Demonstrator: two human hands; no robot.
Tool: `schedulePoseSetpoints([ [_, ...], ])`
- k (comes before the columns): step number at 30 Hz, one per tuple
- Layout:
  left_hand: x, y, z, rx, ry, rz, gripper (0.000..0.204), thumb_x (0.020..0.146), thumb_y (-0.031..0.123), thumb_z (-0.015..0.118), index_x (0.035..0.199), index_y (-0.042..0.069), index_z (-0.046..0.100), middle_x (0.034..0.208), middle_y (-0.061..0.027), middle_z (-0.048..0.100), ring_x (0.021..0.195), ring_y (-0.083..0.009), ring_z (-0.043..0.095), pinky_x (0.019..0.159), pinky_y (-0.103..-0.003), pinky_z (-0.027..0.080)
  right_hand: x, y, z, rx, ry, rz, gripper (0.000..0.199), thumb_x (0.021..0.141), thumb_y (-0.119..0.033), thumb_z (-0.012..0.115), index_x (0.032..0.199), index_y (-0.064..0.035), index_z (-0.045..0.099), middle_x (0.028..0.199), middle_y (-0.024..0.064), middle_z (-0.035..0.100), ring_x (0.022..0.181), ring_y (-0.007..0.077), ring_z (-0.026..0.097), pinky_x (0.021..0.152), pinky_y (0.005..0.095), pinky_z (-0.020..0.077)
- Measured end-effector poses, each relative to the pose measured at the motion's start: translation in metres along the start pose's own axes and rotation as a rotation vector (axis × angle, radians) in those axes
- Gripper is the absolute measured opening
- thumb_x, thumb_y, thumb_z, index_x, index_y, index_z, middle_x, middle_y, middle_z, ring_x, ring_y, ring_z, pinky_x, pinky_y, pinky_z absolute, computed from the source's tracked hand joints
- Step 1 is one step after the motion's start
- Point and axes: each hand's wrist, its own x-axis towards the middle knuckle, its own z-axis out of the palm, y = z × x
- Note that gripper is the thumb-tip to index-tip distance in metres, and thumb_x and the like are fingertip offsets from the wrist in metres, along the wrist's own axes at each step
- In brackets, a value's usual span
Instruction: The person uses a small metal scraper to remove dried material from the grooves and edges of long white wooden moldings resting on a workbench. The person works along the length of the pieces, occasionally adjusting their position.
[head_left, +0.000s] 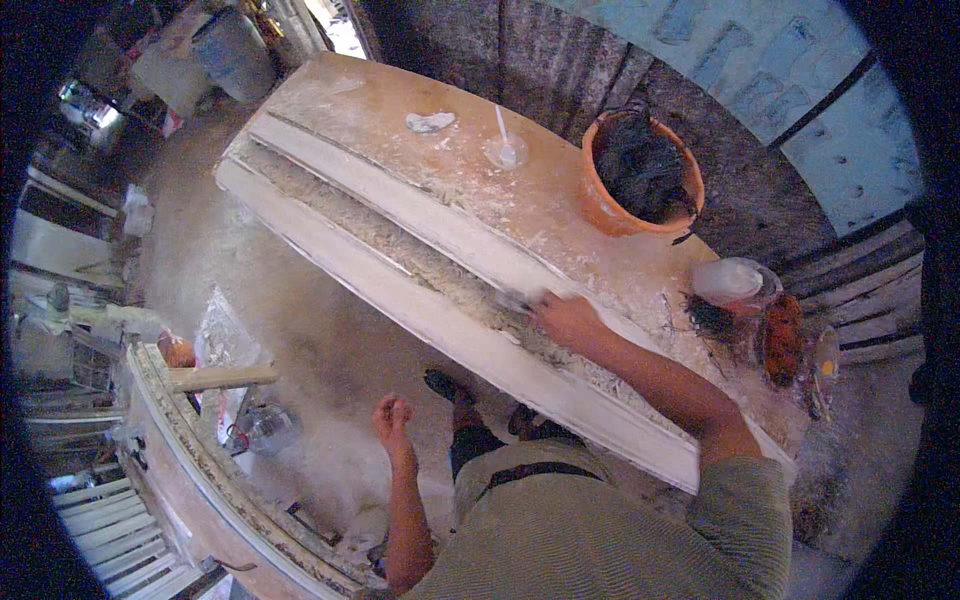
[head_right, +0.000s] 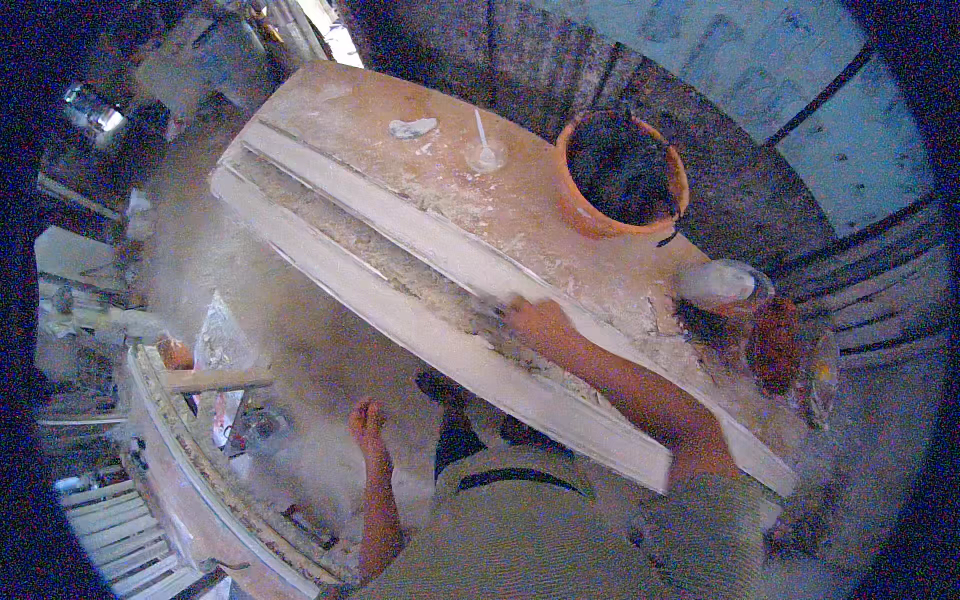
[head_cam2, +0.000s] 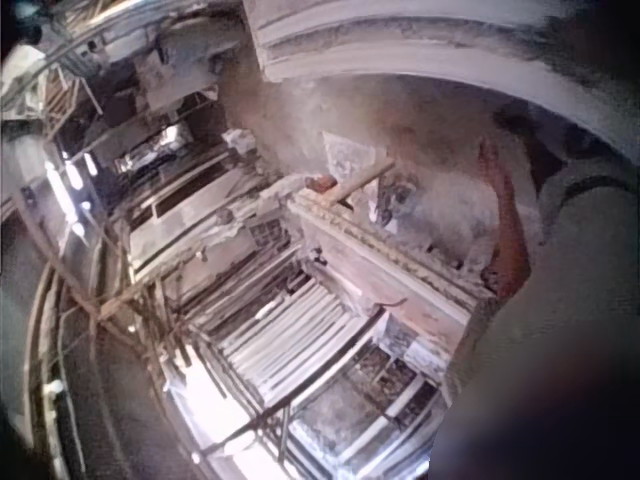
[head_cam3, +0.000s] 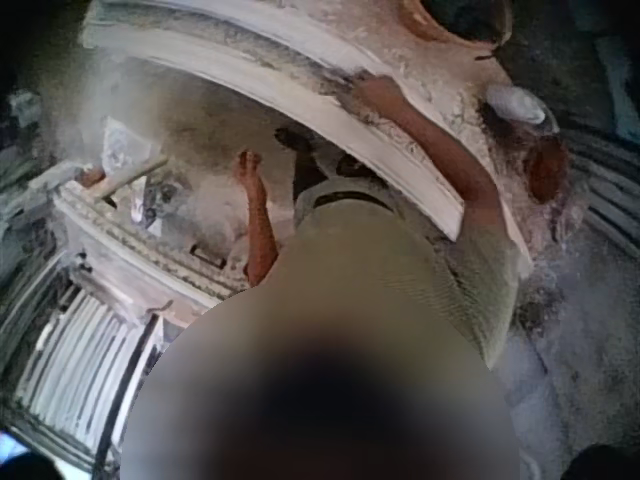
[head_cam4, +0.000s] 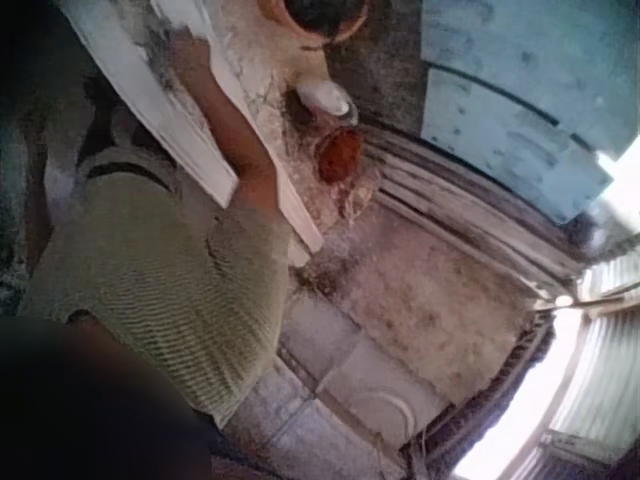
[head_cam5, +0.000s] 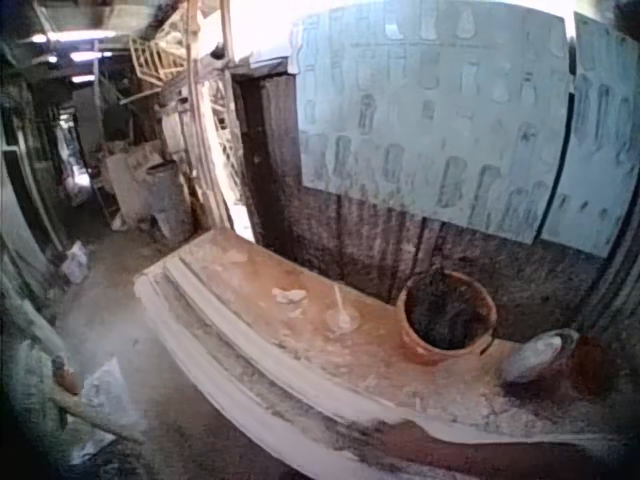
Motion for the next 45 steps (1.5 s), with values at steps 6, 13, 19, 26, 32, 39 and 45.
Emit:
schedulePoseSetpoints([
  [6,0.021,0.053,0.09,0.087,-0.366,0.119,0.029,0.101,0.016,0.064,0.128,0.005,0.062,0.124,-0.012,0.063,0.11,-0.0211,0.062,0.099,-0.038,0.049,0.189,-0.048,-0.022,0.276,0.224,0.088,0.033,0.096,-0.03,0.057,0.095,-0.0016,0.074,0.094,0.0236,0.071,0.085,0.0418,0.071,0.079,0.0516,0.0579],
  [13,0.026,0.041,0.145,1.067,-0.469,0.656,0.08,0.092,0.036,0.069,0.153,-0.002,0.035,0.164,-0.0238,0.026,0.153,-0.0425,0.021,0.123,-0.054,0.022,-0.016,-0.01,0.02,0.858,0.235,0.415,0.038,0.103,-0.036,0.061,0.119,-0.0042,0.074,0.094,0.0119,0.077,0.085,0.0188,0.07,0.083,0.0365,0.056],
  [19,0.037,0.041,0.137,1.148,-0.536,0.643,0.077,0.093,0.04,0.067,0.151,-0.001,0.04,0.165,-0.023,0.025,0.152,-0.0409,0.025,0.124,-0.057,0.019,-0.006,-0.027,0.065,0.772,0.446,0.459,0.036,0.102,-0.029,0.065,0.116,0.0034,0.073,0.097,0.0111,0.078,0.083,0.0138,0.066,0.082,0.0307,0.055],
  [26,0.063,0.072,0.122,1.201,-0.719,0.626,0.068,0.093,0.039,0.067,0.147,0.002,0.048,0.159,-0.0155,0.04,0.149,-0.0383,0.033,0.125,-0.057,0.018,0.3,-0.103,-0.014,0.875,0.476,0.411,0.031,0.092,-0.033,0.068,0.113,-0.0106,0.076,0.08,0.0225,0.073,0.073,0.0354,0.073,0.073,0.0467,0.0567],
  [32,0.083,0.069,0.108,1.196,-0.651,0.697,0.078,0.091,0.039,0.068,0.153,0.0,0.039,0.165,-0.0176,0.029,0.153,-0.0371,0.026,0.125,-0.058,0.015,0.175,-0.067,-0.035,0.282,0.401,0.15,0.041,0.093,-0.019,0.062,0.133,-0.0295,0.066,0.119,0.0103,0.064,0.095,0.0333,0.069,0.078,0.0483,0.0574],
  [39,0.11,0.078,0.095,1.277,-0.761,0.702,0.084,0.091,0.042,0.067,0.156,-0.001,0.035,0.168,-0.0193,0.02,0.156,-0.0359,0.021,0.125,-0.059,0.013,0.056,-0.05,-0.016,-0.006,0.115,0.28,0.05,0.092,-0.017,0.063,0.141,-0.0272,0.059,0.127,0.0145,0.061,0.089,0.0317,0.072,0.067,0.0419,0.0617],
  [45,0.117,0.098,0.1,1.372,-0.856,0.676,0.082,0.091,0.041,0.067,0.155,0.0,0.037,0.167,-0.0196,0.024,0.155,-0.0349,0.024,0.125,-0.057,0.015,0.14,-0.066,-0.018,-0.017,0.297,0.197,0.046,0.093,-0.018,0.062,0.139,-0.0241,0.058,0.123,0.0147,0.061,0.086,0.032,0.072,0.064,0.0425,0.0611],
])
